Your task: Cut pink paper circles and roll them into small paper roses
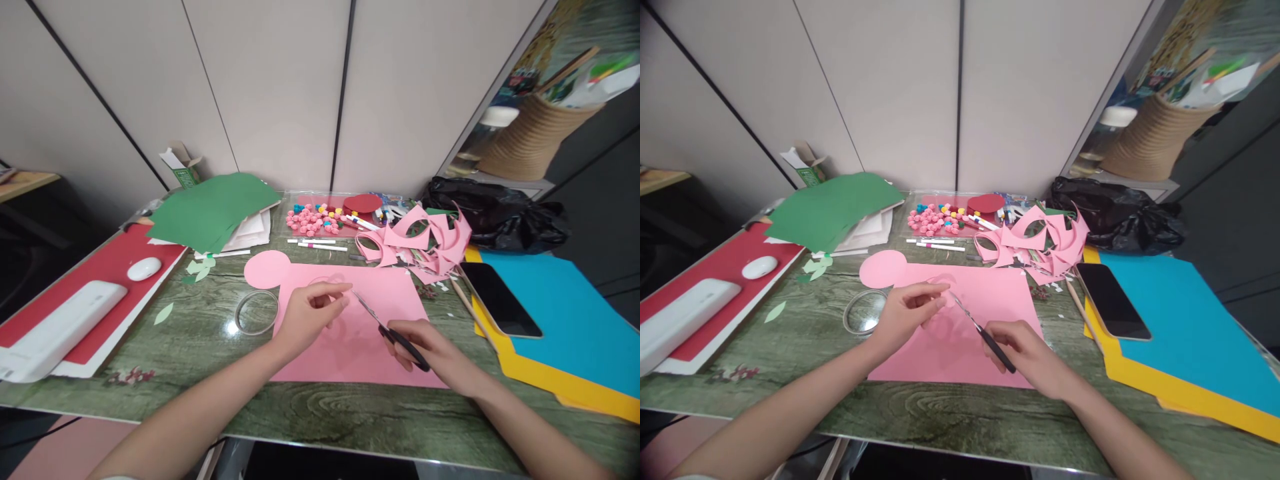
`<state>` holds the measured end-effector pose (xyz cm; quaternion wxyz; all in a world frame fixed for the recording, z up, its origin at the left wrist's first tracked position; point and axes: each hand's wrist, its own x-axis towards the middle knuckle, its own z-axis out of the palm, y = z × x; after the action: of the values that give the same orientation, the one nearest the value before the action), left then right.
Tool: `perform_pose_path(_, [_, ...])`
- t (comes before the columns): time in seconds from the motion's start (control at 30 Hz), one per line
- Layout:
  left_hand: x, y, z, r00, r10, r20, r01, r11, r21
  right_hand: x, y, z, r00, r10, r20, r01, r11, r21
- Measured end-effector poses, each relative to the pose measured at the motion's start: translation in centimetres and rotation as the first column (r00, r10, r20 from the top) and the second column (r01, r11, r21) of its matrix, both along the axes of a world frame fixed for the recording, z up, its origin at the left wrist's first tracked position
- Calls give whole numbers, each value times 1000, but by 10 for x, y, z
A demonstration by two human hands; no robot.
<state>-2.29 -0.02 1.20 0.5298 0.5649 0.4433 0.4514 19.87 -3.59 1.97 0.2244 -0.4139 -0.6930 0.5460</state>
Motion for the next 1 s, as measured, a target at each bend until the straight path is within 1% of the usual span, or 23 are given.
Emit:
perform_pose_path(0.1, [-1, 0, 1, 999, -16, -31, 17, 999, 30, 0, 0, 0, 1000, 4, 3, -4, 1000, -6])
perform_pose_path(0.23, [-3, 2, 1, 998, -47, -43, 48, 998, 35, 1, 1, 1, 1000, 13, -3, -13, 1000, -13])
perform_pose_path(0.37, [-4, 3, 1, 996, -84, -27, 85, 996, 38, 2, 1, 1, 1000, 18, 12, -18, 1000, -17])
perform_pose_path(0.57, [-5, 4, 5, 993, -120, -14, 121, 992, 48, 3, 1, 2, 1000, 15, 10, -14, 997, -74])
perform_pose_path(0.77, [-7, 6, 7, 986, -168, 13, 168, 985, 46, 6, 3, 1, 999, 46, 14, -44, 993, -112])
perform_pose_path(0.87, [-6, 5, 6, 987, -155, 31, 154, 988, 16, 5, 4, 1, 999, 34, 19, -33, 997, -68])
perform_pose_path(1.0, [-2, 3, 2, 990, -85, 111, 91, 995, -50, 3, 4, 2, 1000, 9, 26, -8, 999, -37])
